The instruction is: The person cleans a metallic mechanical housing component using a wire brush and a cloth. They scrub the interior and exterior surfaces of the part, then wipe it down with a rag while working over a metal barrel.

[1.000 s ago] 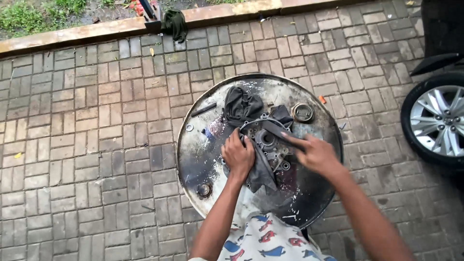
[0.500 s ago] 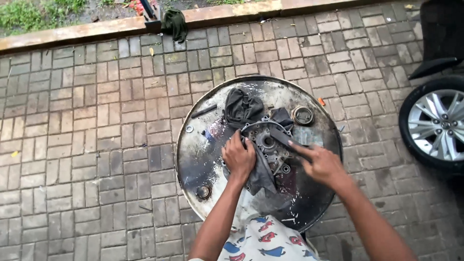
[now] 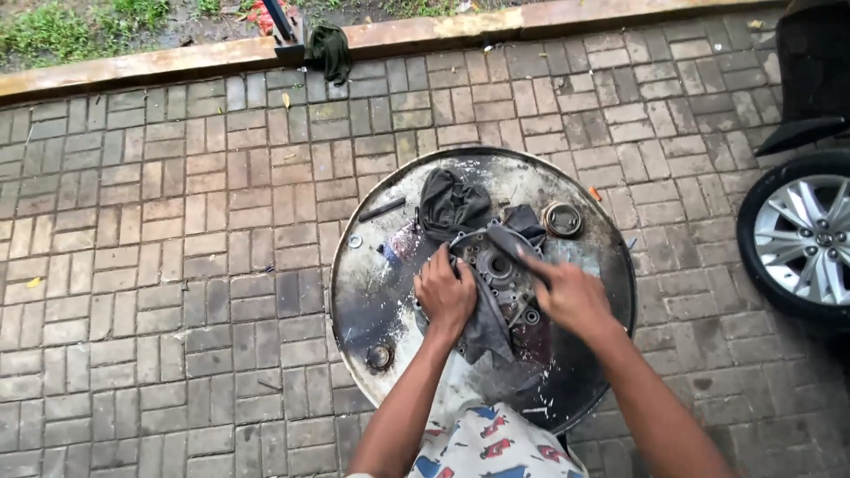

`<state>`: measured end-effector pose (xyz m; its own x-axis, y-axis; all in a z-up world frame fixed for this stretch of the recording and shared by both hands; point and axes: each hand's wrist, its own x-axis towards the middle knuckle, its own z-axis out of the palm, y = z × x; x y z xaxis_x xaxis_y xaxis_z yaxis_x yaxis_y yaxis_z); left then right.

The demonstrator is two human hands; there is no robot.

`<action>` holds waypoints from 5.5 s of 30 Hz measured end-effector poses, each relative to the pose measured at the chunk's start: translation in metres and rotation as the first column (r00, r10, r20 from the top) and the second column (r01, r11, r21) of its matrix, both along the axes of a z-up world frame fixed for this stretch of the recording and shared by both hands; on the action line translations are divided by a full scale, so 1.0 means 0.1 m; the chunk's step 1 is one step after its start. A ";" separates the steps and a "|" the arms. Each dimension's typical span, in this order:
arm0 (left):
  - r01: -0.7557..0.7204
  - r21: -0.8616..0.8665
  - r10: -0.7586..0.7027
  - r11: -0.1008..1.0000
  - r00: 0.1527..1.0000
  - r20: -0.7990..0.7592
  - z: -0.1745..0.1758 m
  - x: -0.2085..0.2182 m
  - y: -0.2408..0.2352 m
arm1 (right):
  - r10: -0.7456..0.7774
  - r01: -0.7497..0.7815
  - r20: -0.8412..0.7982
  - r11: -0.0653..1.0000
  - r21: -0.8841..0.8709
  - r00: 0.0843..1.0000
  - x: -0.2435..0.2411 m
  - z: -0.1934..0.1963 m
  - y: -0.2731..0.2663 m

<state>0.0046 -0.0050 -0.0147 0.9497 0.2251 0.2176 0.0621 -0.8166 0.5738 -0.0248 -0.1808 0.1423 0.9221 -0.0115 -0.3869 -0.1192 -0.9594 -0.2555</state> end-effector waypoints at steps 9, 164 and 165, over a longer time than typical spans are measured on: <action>-0.013 -0.001 0.013 1.000 1.000 0.012 -0.11 0.06 0.01 | 0.012 -0.009 0.040 0.998 -0.066 0.999 -0.31 -0.02 -0.24; 0.057 -0.216 -0.071 0.975 0.996 -0.059 0.28 -0.29 0.21 | -0.448 0.133 0.245 0.660 0.740 0.860 -0.89 -0.78 0.29; 0.052 -0.234 -0.074 0.971 0.994 -0.084 0.29 -0.33 0.21 | -0.460 0.150 0.222 0.643 0.751 0.860 -0.89 -0.79 0.26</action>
